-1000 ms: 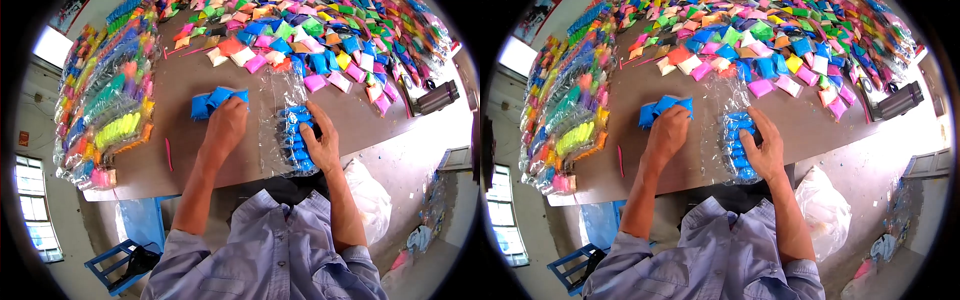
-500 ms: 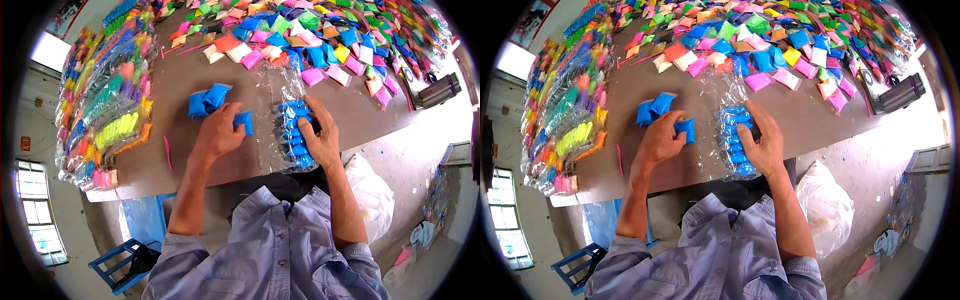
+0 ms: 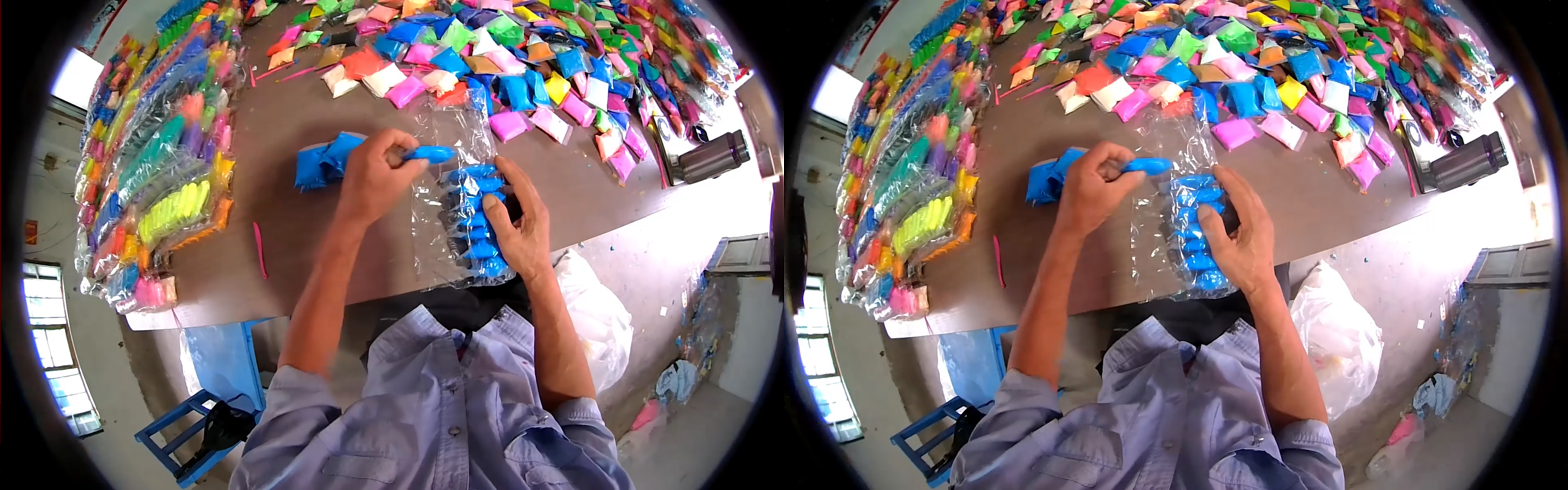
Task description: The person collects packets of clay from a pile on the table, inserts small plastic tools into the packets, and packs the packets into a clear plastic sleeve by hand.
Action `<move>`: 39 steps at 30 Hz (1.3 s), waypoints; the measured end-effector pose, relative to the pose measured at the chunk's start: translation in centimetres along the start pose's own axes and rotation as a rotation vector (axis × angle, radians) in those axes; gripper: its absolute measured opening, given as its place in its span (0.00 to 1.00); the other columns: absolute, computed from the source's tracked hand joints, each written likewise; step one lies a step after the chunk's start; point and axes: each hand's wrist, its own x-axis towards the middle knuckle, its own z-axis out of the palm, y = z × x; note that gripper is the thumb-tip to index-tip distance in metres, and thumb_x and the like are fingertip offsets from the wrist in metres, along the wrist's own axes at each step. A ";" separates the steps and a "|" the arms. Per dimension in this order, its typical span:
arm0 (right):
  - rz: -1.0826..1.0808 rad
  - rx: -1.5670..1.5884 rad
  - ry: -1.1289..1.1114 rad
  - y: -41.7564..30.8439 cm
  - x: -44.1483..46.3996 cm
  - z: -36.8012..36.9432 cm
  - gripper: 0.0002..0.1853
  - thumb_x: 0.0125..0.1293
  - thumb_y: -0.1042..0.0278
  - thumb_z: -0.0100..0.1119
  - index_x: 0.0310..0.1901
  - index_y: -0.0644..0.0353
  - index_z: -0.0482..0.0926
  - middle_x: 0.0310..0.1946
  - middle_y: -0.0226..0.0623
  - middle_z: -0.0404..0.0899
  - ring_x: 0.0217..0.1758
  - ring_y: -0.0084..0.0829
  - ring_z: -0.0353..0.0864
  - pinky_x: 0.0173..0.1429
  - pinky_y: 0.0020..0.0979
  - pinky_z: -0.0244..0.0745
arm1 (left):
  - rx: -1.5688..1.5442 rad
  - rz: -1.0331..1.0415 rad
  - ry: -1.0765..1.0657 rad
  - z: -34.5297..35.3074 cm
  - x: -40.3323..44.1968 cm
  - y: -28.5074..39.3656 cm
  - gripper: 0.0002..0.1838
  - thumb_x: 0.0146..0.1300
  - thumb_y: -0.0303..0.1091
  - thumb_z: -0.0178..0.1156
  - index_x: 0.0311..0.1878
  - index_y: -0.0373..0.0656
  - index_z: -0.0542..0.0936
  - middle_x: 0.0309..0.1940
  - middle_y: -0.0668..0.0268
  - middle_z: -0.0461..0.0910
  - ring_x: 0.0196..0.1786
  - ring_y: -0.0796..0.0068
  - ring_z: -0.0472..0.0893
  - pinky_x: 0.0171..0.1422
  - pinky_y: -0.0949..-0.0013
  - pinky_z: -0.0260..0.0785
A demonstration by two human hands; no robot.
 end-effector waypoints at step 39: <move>-0.014 0.039 0.056 0.5 2.3 0.4 0.21 0.70 0.74 0.67 0.64 0.64 0.84 0.65 0.48 0.84 0.66 0.40 0.85 0.69 0.36 0.77 | 0.018 0.049 -0.136 4.0 1.2 1.0 0.08 0.65 0.24 0.71 0.46 0.37 0.89 0.39 0.58 0.90 0.39 0.70 0.89 0.44 0.66 0.80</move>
